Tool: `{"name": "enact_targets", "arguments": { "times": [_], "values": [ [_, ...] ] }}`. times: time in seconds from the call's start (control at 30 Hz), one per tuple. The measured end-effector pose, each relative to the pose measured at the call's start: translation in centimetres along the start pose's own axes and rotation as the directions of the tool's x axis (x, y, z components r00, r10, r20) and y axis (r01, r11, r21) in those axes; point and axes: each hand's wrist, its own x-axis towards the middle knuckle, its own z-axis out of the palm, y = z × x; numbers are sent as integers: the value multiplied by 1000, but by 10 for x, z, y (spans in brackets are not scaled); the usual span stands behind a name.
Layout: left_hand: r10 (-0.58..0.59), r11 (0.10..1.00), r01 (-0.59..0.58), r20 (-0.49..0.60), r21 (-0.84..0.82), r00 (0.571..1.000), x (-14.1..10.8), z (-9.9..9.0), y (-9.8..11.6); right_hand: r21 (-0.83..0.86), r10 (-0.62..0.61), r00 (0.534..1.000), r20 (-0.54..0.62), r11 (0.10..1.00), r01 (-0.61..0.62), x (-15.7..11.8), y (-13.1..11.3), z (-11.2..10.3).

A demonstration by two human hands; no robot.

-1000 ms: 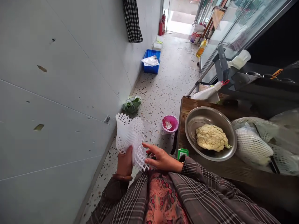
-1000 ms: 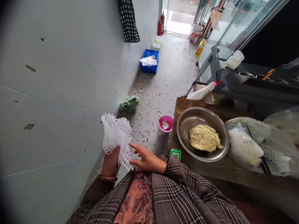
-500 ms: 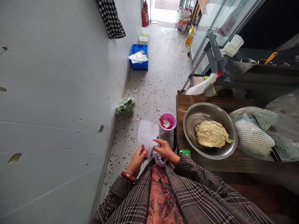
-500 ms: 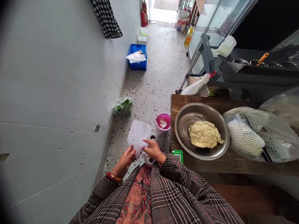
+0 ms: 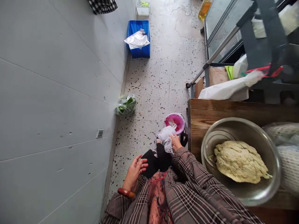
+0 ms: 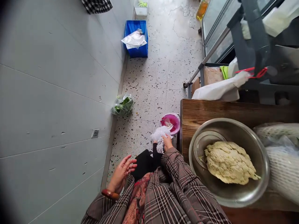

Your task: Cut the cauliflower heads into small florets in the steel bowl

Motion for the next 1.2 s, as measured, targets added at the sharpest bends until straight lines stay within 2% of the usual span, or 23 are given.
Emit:
{"name": "enact_targets", "arguments": {
  "times": [0.13, 0.27, 0.37, 0.47, 0.57, 0.63, 0.7, 0.77, 0.87, 1.0, 1.1, 1.2],
  "values": [
    [-144, 989, 143, 28, 35, 989, 53, 7, -8, -80, 68, 988, -139, 994, -79, 70, 26, 6],
    [-233, 971, 231, 35, 58, 972, 116, 14, -19, -246, 66, 967, -246, 961, -128, 143, 59, 1],
    [-264, 963, 263, 23, 64, 964, 156, 13, -29, -417, 13, 954, -301, 898, -144, 194, 81, -10],
    [-316, 947, 316, -16, 63, 949, 184, 7, -40, -565, -32, 957, -288, 813, -143, 228, 100, -17],
    [-355, 932, 356, -33, 63, 934, 201, 4, -49, -675, -44, 980, -192, 731, -100, 237, 118, -10],
    [-382, 921, 382, -21, 78, 924, 208, 3, -53, -799, -64, 997, -49, 601, 0, 237, 131, 2],
    [-417, 905, 415, -7, 96, 909, 215, 2, -57, -898, -33, 997, 73, 432, 80, 241, 145, 16],
    [-446, 890, 445, -9, 100, 895, 222, 0, -62, -939, 45, 996, 73, 339, 53, 254, 159, 28],
    [-468, 879, 471, -51, 80, 882, 235, -8, -73, -949, 115, 993, 8, 314, -28, 287, 177, 40],
    [-501, 861, 506, -79, 55, 862, 253, -23, -92, -951, 120, 993, -6, 307, -43, 323, 196, 45],
    [-515, 853, 520, -84, 47, 853, 259, -30, -100, -952, 147, 989, 11, 306, -34, 318, 207, 50],
    [-516, 853, 520, -80, 48, 853, 257, -32, -102, -949, 184, 979, 87, 314, 25, 290, 220, 64]
  ]
}}
